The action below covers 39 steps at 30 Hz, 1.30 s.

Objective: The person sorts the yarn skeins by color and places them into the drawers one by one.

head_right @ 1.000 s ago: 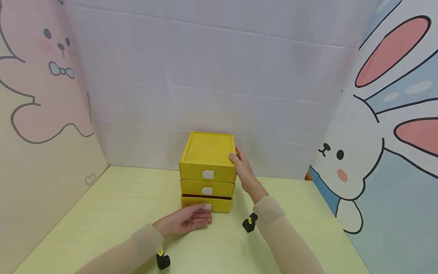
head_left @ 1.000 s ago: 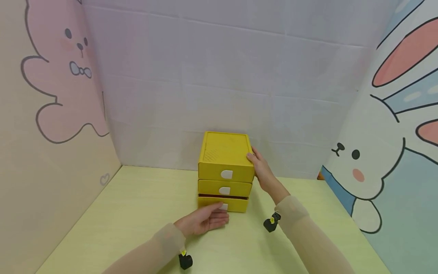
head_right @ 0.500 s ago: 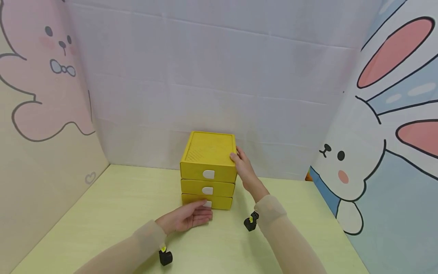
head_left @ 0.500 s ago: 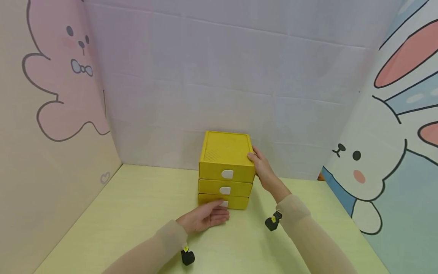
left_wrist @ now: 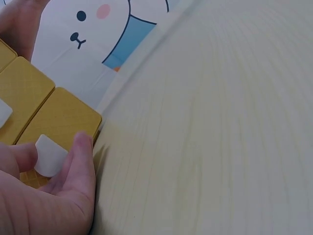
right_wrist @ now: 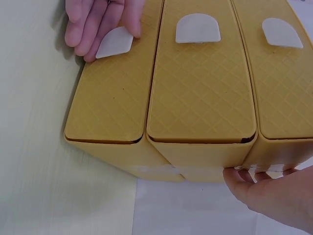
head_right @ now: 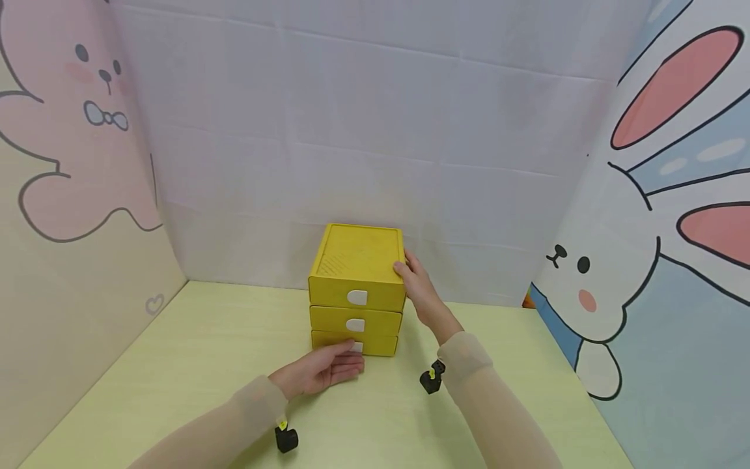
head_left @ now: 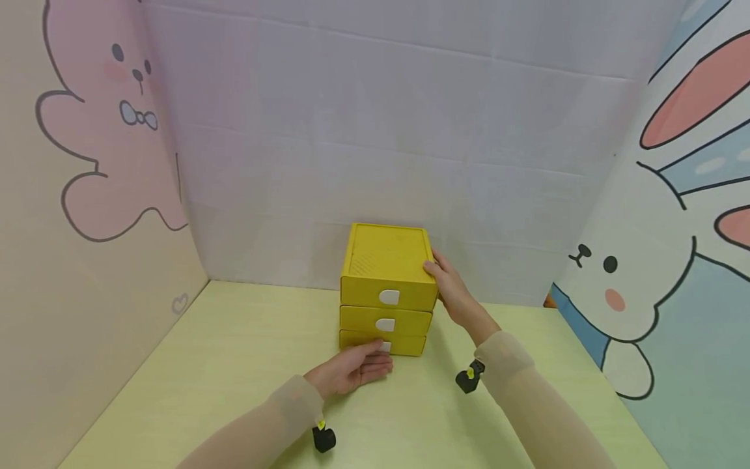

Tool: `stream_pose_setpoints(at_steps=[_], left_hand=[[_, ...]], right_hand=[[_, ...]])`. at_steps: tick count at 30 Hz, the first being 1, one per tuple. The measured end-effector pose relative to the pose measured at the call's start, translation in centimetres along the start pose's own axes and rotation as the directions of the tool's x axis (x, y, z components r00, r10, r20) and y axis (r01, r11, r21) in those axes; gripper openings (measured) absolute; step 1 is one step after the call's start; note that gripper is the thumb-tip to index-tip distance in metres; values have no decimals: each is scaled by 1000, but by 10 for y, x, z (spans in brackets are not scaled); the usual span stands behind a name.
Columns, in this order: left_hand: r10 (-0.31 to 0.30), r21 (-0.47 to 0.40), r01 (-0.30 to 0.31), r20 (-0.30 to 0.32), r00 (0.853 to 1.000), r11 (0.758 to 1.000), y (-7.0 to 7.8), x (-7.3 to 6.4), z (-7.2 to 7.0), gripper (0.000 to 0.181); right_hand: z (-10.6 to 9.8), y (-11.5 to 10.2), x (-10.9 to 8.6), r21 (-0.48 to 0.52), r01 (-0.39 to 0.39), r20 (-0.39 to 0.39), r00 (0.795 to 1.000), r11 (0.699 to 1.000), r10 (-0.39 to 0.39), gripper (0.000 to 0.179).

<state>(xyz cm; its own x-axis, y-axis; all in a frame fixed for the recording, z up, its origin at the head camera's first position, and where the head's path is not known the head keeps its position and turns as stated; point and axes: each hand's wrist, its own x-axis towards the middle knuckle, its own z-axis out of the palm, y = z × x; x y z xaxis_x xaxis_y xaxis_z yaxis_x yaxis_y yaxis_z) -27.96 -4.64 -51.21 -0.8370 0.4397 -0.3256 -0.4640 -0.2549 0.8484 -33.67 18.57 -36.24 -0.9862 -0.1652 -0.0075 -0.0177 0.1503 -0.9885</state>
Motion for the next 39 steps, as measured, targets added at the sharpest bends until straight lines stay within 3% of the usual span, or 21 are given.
stream_pose_setpoints(at_steps=[12,27,33,39], left_hand=[[54,60,-50,-61,997,997,-2,4,8,49],[5,53,-6,24,1000,999,-4,4,0,54],[-25,125,18,59,998,992,0,-8,-11,62],[13,295,-28,53,999,955,8,-31,-30,66]], right_hand=[[-6,-1,-2,7,16,28,999,1000,-16,67],[-8,12,-1,20,44,9,999,999,-44,68],[-15,19,-14,16,51,64,997,999,-52,65],[-32,26,-34,-38,32,84,996,999,-29,69]])
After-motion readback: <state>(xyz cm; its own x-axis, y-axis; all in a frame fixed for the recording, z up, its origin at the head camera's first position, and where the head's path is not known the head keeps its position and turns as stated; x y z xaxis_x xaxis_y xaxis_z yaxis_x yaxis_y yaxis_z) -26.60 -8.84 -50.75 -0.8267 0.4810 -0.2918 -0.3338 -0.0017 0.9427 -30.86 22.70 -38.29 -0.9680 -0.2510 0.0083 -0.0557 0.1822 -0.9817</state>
